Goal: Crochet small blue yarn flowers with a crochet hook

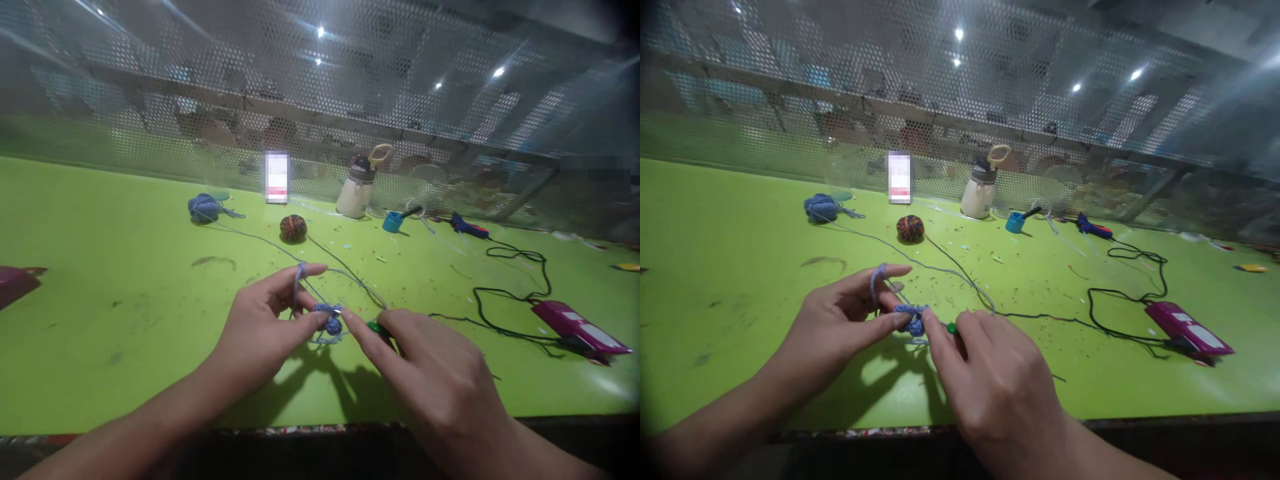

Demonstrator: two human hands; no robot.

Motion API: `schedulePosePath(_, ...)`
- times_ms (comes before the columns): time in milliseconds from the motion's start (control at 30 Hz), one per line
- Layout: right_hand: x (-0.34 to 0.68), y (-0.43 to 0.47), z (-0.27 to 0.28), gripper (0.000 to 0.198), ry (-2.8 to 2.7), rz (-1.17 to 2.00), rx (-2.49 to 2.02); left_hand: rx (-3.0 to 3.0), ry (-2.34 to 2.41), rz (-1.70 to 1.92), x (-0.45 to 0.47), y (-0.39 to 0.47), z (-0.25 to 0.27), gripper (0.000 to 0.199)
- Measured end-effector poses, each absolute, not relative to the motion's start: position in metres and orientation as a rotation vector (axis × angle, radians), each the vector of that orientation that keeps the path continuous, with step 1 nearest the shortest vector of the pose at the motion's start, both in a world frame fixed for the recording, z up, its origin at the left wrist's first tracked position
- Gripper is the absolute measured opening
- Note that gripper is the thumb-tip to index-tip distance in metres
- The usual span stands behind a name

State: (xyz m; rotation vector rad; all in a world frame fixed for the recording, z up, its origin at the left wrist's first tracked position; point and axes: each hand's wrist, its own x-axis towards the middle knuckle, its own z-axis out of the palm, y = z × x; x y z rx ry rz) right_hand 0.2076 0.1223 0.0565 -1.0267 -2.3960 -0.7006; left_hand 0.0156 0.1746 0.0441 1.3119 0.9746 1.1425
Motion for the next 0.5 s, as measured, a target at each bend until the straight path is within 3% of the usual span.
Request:
schedulePosePath(100, 0.212, 0.119, 0.061, 0.037, -2.447, -0.615, -1.085, 1.279, 0.922, 1.100, 0.016, 0.177, 0.043, 0.041)
schedulePosePath(333, 0.222, 0.122, 0.070, 0.043, -2.379, 0.136, -1.186, 1.202, 0.738, 0.981, 0.013, 0.180, 0.037, 0.036)
schedulePosePath(500, 0.224, 0.123, 0.067, 0.040, -2.225, 0.410, -1.141, 1.210, 0.695, 0.915, 0.011, 0.180, 0.037, 0.031)
